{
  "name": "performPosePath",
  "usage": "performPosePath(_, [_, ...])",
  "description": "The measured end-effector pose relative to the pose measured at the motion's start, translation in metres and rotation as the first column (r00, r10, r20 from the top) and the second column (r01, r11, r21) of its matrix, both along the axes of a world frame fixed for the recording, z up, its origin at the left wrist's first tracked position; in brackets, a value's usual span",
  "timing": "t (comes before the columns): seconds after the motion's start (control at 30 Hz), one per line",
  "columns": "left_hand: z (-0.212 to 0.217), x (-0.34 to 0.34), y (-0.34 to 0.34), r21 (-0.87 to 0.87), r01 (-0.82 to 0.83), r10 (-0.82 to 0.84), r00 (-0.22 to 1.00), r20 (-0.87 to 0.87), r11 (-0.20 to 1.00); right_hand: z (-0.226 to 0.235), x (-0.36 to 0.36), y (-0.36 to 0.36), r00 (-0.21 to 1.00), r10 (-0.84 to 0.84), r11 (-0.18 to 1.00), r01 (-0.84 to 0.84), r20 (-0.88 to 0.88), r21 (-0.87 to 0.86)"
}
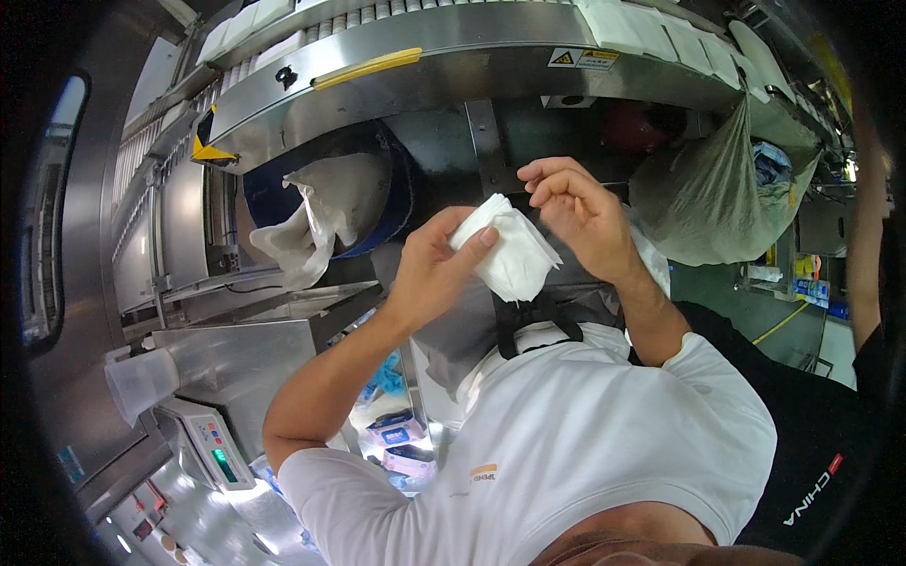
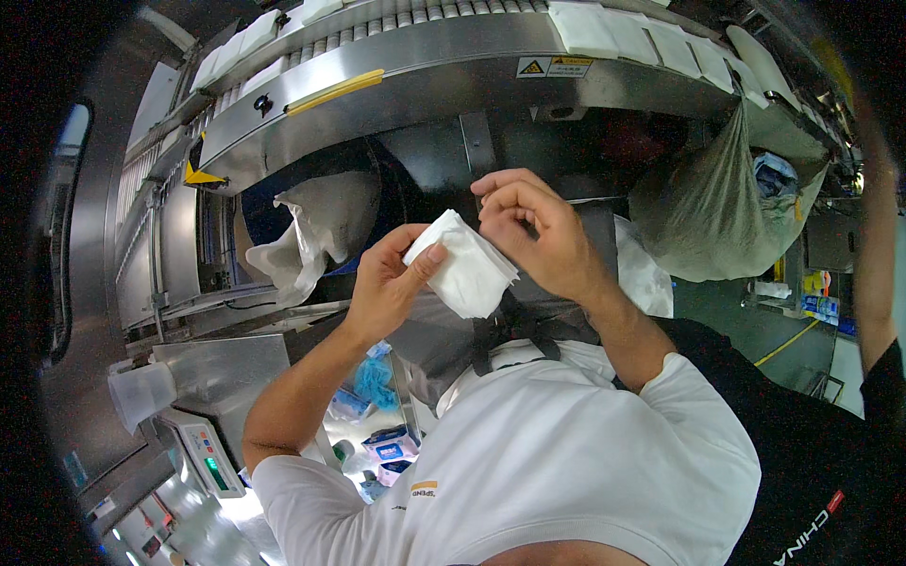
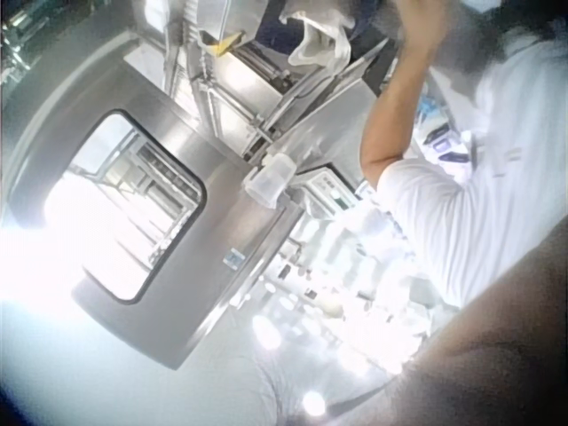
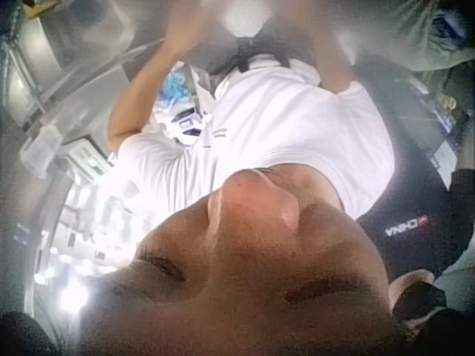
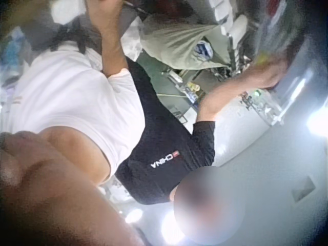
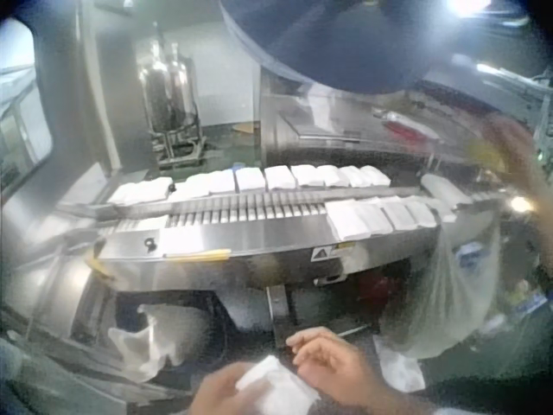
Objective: The person weighs a stack of items, cuts open a blue package with scissors, and places individual items into the package one by one.
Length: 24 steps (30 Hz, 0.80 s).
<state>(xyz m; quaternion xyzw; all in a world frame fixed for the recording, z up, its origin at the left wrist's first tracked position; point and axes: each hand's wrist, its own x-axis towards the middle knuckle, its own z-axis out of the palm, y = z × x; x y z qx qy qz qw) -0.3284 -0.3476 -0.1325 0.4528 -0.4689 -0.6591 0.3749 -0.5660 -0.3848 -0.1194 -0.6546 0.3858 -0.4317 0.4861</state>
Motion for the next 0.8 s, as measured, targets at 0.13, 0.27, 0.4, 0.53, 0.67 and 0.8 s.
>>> performPosePath(0.13, [0.001, 0.002, 0.001, -0.013, 0.0, 0.0, 1.0, -0.007, 1.0, 0.001, 0.007, 0.008, 0.991, 0.054, 0.999, -0.054, -0.122, -0.002])
performPosePath(0.27, [0.001, 0.005, 0.002, -0.027, 0.023, -0.023, 1.0, -0.02, 0.999, -0.011, 0.001, 0.008, 0.994, 0.095, 0.968, -0.104, 0.051, 0.227])
performPosePath(0.4, [0.0, 0.007, 0.002, -0.1, 0.068, -0.06, 0.994, 0.088, 0.993, -0.013, -0.003, 0.007, 0.978, 0.086, 0.934, -0.146, 0.191, 0.327])
performPosePath(0.53, [-0.002, 0.003, -0.002, -0.253, 0.098, -0.053, 0.982, 0.18, 0.963, -0.019, 0.006, 0.006, 0.97, 0.189, 0.921, -0.23, 0.154, 0.315])
performPosePath(0.67, [-0.014, 0.006, 0.0, -0.373, 0.063, 0.034, 0.968, 0.248, 0.926, -0.025, 0.016, 0.006, 0.971, 0.145, 0.918, -0.204, 0.189, 0.341])
performPosePath(0.8, [-0.017, -0.003, 0.003, -0.185, -0.05, 0.029, 0.993, -0.118, 0.981, -0.016, 0.022, 0.007, 0.98, -0.01, 0.959, -0.047, 0.2, 0.279])
